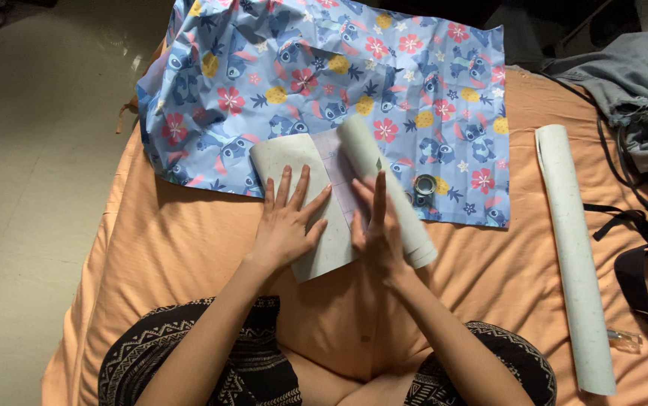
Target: The person unrolls Stitch-patterned wrapping paper on a bed, places a pink boxed toy on the paper, and folds the paper over the box to measure it. They cut a piece of tape, press it on the paper, and cut the wrapping paper with scissors.
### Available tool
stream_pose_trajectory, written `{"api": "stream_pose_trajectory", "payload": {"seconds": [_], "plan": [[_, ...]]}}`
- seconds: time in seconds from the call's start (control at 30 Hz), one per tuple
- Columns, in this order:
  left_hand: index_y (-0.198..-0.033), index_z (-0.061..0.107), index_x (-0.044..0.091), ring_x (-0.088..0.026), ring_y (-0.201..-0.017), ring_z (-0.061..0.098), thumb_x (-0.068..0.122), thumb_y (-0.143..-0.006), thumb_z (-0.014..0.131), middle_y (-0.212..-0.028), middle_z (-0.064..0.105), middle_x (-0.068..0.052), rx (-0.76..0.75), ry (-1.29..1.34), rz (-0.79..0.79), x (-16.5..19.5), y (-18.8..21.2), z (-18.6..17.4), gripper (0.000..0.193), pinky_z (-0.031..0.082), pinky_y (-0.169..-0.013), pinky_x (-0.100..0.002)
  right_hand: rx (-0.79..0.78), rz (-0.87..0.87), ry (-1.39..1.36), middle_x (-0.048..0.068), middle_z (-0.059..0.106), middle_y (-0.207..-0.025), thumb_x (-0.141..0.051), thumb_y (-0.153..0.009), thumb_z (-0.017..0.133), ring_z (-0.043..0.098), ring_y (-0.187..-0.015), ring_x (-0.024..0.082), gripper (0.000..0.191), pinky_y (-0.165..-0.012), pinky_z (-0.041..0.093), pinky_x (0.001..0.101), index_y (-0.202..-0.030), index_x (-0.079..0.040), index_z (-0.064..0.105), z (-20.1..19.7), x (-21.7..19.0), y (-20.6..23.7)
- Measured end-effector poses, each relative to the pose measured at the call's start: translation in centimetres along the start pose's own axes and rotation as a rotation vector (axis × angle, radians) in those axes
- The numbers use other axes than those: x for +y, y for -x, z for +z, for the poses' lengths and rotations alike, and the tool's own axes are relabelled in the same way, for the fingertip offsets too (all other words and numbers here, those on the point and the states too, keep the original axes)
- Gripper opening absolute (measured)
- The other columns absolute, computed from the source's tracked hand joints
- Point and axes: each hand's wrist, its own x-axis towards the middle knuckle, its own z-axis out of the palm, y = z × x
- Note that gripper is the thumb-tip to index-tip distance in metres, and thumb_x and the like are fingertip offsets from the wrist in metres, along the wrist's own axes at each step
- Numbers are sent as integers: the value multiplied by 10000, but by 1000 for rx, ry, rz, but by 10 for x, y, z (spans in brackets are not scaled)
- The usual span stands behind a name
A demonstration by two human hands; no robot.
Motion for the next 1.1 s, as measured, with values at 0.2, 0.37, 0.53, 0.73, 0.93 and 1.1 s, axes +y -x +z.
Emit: {"api": "stream_pose_trajectory", "payload": {"seconds": [0.2, 0.37, 0.53, 0.73, 0.93, 1.1], "plan": [[-1562, 390, 348, -413, -1552, 1, 494, -946, 550, -1694, 95, -142, -59, -12, -19, -1, -2, 1, 653, -8, -1221, -609, 3, -128, 248, 154, 649, -1348, 80, -852, 639, 570, -1337, 334, 908, -1150, 455, 471, -1611, -184, 218, 2, 11, -2], [-1573, 351, 354, -399, -1553, -25, 534, -953, 533, -1698, 71, -135, -75, -5, -20, -1, -2, 1, 671, -31, -1222, -596, -79, -48, -180, 145, 609, -1457, 148, -863, 510, 582, -1367, 329, 821, -1126, 490, 403, -1625, -52, 281, 19, 10, 8], [-1578, 343, 350, -396, -1555, -13, 529, -953, 538, -1698, 73, -141, -80, -13, -23, -2, -1, 3, 678, -25, -1226, -591, -55, 66, -286, 224, 606, -1407, 175, -809, 479, 612, -1301, 357, 682, -1060, 508, 366, -1457, -28, 538, 29, 17, 5], [-1583, 372, 301, -386, -1567, 47, 482, -943, 586, -1694, 87, -197, -23, -12, 18, -3, -3, 7, 699, 28, -1254, -544, -24, 502, -781, 135, 692, -1266, 52, -956, 628, 653, -1157, 193, 379, -1011, 523, 295, -1334, 17, 633, 22, 50, 0], [-1569, 391, 303, -374, -1560, 93, 469, -913, 629, -1688, 112, -195, -39, 16, 1, -2, -6, 6, 718, 68, -1252, -532, -104, 877, -1207, 103, 748, -1016, -81, -947, 703, 693, -862, 144, 225, -831, 574, 278, -1138, 35, 727, 26, 71, -9], [-1583, 342, 313, -364, -1568, 62, 485, -924, 599, -1694, 82, -186, -78, -6, -5, -3, -5, 7, 728, 49, -1255, -533, -136, 914, -1203, 86, 742, -944, -98, -952, 710, 685, -758, 140, 174, -725, 555, 277, -1073, 26, 730, 28, 77, -16]]}}
